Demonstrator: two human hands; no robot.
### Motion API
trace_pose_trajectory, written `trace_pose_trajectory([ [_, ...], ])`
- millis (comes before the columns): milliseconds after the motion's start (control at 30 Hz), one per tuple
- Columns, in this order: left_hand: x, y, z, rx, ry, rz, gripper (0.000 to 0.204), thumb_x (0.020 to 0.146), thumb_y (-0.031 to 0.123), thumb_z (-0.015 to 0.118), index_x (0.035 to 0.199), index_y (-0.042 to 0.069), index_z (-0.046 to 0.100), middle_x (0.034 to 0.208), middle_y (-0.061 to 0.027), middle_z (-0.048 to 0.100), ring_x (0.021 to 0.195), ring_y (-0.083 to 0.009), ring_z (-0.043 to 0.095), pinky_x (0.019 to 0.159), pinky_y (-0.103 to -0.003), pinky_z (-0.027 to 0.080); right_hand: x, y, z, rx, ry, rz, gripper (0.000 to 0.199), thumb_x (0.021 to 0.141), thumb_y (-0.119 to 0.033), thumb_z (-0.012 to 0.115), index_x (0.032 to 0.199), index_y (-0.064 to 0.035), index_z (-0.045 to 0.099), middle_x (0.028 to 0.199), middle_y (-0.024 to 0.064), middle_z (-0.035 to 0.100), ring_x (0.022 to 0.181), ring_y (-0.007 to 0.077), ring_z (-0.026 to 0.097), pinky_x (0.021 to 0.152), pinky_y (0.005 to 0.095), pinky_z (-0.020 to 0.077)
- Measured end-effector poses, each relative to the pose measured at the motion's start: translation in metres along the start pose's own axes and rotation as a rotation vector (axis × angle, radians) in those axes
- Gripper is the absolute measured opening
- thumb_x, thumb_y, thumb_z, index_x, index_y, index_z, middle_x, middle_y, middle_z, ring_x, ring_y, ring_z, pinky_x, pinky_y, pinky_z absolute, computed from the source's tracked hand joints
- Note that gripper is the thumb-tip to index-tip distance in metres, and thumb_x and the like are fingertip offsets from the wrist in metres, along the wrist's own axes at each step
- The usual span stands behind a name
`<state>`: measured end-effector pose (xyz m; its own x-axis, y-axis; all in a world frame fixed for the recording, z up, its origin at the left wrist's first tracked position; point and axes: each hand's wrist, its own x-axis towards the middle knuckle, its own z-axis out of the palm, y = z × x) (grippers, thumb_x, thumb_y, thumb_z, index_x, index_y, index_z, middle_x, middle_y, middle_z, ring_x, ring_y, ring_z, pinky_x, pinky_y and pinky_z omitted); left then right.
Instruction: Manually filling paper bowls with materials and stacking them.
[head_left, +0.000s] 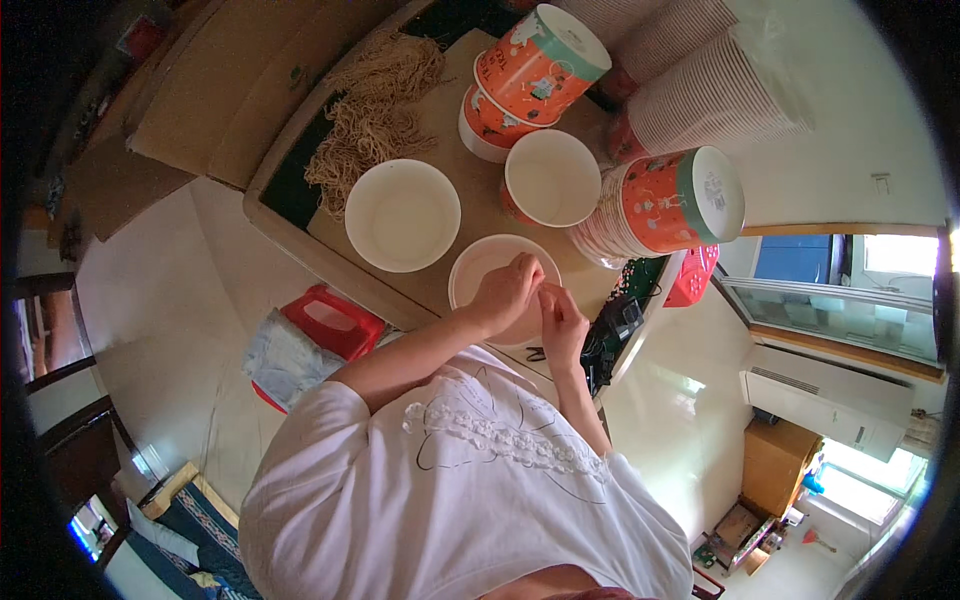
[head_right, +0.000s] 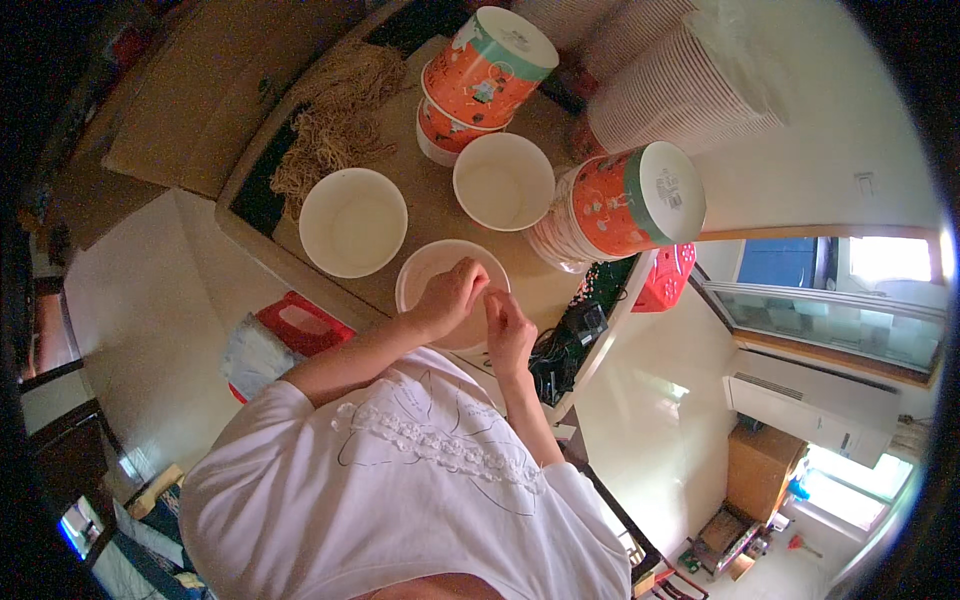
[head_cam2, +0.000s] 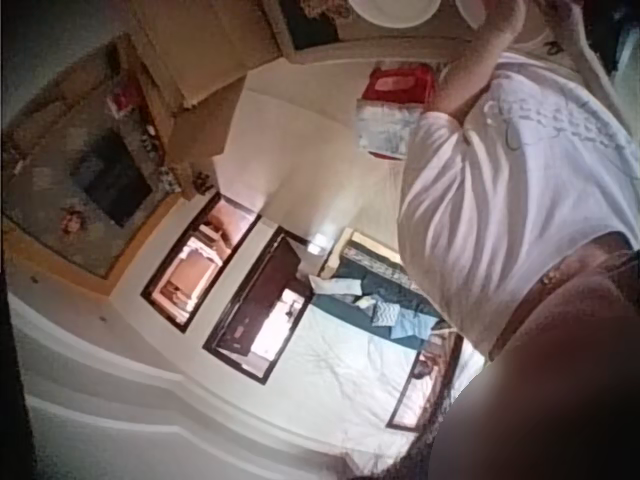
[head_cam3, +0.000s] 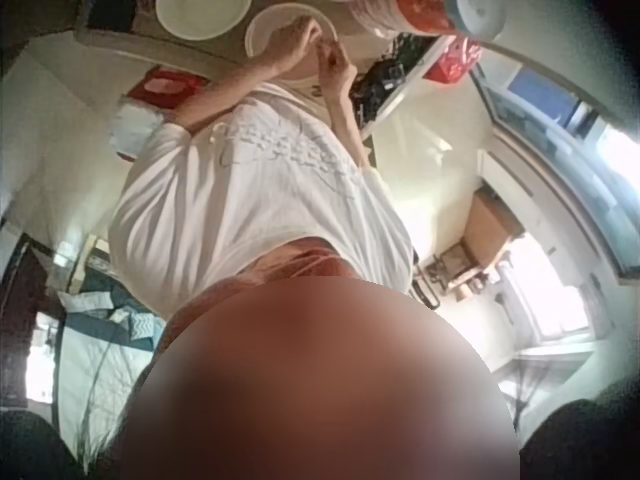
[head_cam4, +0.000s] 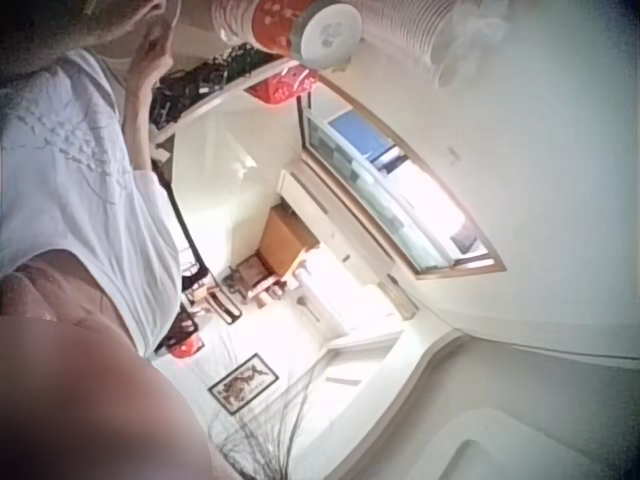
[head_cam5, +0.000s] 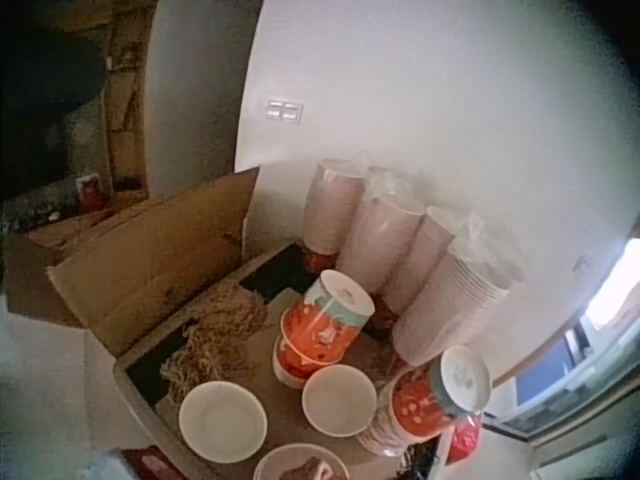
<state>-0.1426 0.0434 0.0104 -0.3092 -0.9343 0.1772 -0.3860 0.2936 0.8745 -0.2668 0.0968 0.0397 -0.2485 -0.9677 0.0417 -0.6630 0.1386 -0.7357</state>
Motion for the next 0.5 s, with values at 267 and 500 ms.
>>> trace_pose_trajectory([
  [267,0.000,0.010,-0.003,-0.016,-0.024,-0.028,0.012,0.084,0.008,0.056,0.088,0.004,0.046,0.083,-0.0138,0.057,0.075,-0.0336,0.060,0.060,-0.042,0.046,0.004,0.002,-0.008,0.055,-0.030,-0.078,0.012,0.084,-0.007,0.061,0.095,-0.0043,0.063,0.068,0.0134,0.058,0.054,0.0176,0.053,0.052,0.0285,0.0436],
  [500,0.000,0.012,-0.015,-0.009,-0.045,-0.068,0.016,0.080,0.009,0.062,0.093,0.004,0.053,0.084,-0.0130,0.058,0.075,-0.0313,0.060,0.063,-0.040,0.048,0.005,0.005,-0.011,0.176,-0.001,0.027,0.010,0.085,-0.006,0.059,0.095,-0.0059,0.063,0.066,0.0088,0.060,0.052,0.0117,0.052,0.049,0.0256,0.0419],
])
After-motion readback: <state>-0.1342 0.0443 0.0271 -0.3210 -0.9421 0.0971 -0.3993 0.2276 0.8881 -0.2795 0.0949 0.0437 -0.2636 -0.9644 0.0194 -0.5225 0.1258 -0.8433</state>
